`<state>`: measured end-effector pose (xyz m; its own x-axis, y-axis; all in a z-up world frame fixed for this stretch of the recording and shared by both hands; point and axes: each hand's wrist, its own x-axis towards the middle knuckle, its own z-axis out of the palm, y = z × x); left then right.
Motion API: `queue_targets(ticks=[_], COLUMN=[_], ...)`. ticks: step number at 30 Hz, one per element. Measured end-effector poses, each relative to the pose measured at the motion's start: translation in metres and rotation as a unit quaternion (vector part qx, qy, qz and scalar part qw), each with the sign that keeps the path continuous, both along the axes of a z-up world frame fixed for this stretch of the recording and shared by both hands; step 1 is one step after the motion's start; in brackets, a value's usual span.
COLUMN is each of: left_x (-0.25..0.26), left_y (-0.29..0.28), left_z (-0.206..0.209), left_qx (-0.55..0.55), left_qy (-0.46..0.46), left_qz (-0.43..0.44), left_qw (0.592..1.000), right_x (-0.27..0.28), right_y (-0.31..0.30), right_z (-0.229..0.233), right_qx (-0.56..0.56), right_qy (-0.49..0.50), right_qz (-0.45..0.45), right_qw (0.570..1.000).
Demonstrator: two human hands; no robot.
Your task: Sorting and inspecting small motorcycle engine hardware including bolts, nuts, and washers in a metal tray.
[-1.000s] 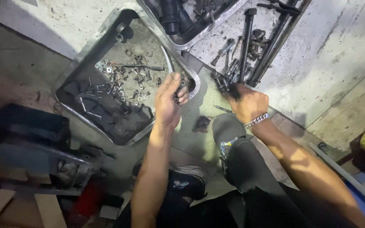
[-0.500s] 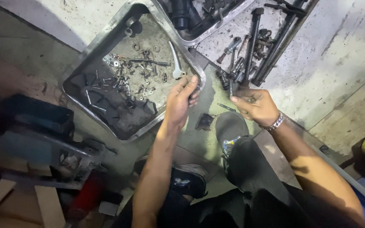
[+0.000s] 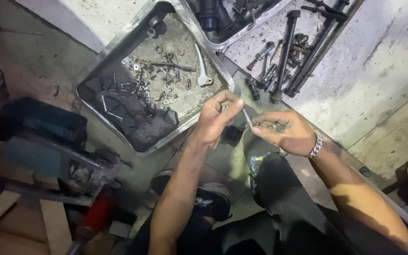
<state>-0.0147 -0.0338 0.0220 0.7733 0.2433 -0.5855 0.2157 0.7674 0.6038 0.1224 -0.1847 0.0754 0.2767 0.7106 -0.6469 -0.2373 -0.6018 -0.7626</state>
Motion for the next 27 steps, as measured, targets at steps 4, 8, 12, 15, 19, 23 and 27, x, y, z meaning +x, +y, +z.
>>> queue_targets(ticks=[4, 8, 12, 15, 19, 23, 27], left_x=[0.004, 0.000, -0.001, -0.007, -0.001, -0.002, -0.002], left_y=[0.013, 0.018, 0.020, 0.011, 0.015, 0.014, 0.017], left_z=[0.023, 0.033, 0.039, 0.030, 0.049, 0.052, 0.052], left_qx=[0.070, 0.138, 0.221, 0.218, 0.218, 0.192, 0.173], left_qy=[-0.031, -0.049, -0.042, -0.043, -0.054, -0.083, -0.121], left_qz=[-0.005, -0.010, -0.006, 0.022, 0.032, 0.041, 0.033], left_qw=[0.997, 0.989, 0.974, 0.975, 0.974, 0.977, 0.977], right_x=[-0.003, -0.004, -0.006, -0.010, -0.014, -0.024, -0.025], right_y=[-0.005, -0.009, -0.009, -0.013, -0.011, -0.025, -0.027], right_z=[0.006, 0.004, 0.009, 0.005, -0.002, -0.024, -0.030], right_qx=[0.022, 0.055, 0.100, 0.113, 0.139, 0.185, 0.211], right_qy=[-0.088, -0.159, -0.245, -0.262, -0.181, 0.045, 0.088], right_qz=[0.042, 0.047, -0.012, -0.044, -0.087, -0.176, -0.186], right_qw=[0.995, 0.985, 0.964, 0.957, 0.970, 0.966, 0.956])
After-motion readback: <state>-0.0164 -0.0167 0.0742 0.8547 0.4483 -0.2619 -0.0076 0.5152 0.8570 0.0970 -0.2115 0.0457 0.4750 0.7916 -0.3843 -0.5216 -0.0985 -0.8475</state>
